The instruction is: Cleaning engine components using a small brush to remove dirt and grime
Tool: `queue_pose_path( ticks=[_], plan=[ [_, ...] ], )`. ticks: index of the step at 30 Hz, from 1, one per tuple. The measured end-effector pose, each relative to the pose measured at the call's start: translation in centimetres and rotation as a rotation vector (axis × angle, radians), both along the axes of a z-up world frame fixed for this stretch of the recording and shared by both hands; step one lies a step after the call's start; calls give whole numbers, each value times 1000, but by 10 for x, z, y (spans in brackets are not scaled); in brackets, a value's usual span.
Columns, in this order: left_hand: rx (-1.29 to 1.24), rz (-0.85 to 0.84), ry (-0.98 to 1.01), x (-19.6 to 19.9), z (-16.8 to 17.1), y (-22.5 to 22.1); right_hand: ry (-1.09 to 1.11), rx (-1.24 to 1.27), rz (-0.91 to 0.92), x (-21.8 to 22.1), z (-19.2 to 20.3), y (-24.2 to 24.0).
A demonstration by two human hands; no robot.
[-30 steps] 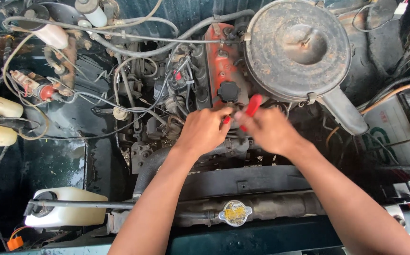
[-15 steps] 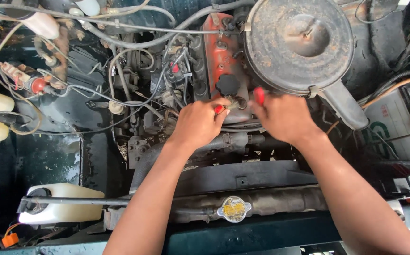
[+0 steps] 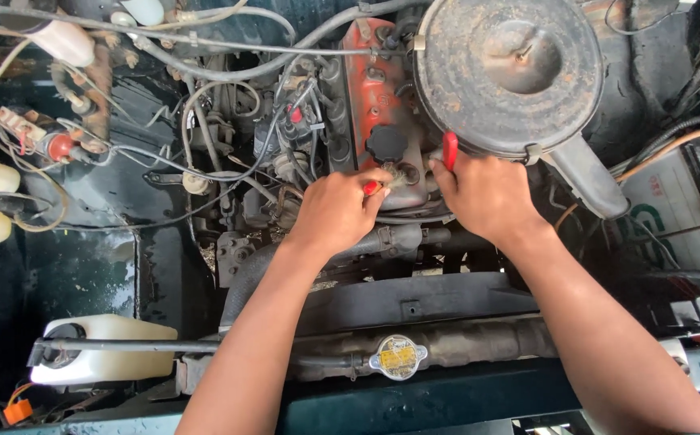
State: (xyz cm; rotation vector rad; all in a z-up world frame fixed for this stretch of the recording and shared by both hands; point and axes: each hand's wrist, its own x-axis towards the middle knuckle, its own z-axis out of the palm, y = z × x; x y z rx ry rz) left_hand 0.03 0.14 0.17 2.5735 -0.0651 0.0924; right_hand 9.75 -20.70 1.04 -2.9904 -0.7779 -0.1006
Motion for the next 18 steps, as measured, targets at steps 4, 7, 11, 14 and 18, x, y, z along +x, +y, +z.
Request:
queue_pose_path(
  ticks=[4, 7, 11, 14, 18],
  plan=[
    [-6, -4, 15, 0, 4, 0, -118, 40, 81, -1, -9, -6],
    [-38, 24, 67, -4, 9, -10, -249, 2, 86, -6, -2, -12],
    [-187, 69, 215, -8, 27, -37, -338, 77, 121, 0, 5, -14],
    [-292, -43, 238, -11, 25, -58, -350, 121, 121, -2, 5, -17],
    [-169, -9, 337, -7, 39, -50, -338, 196, 161, 4, -5, -15]
  ],
)
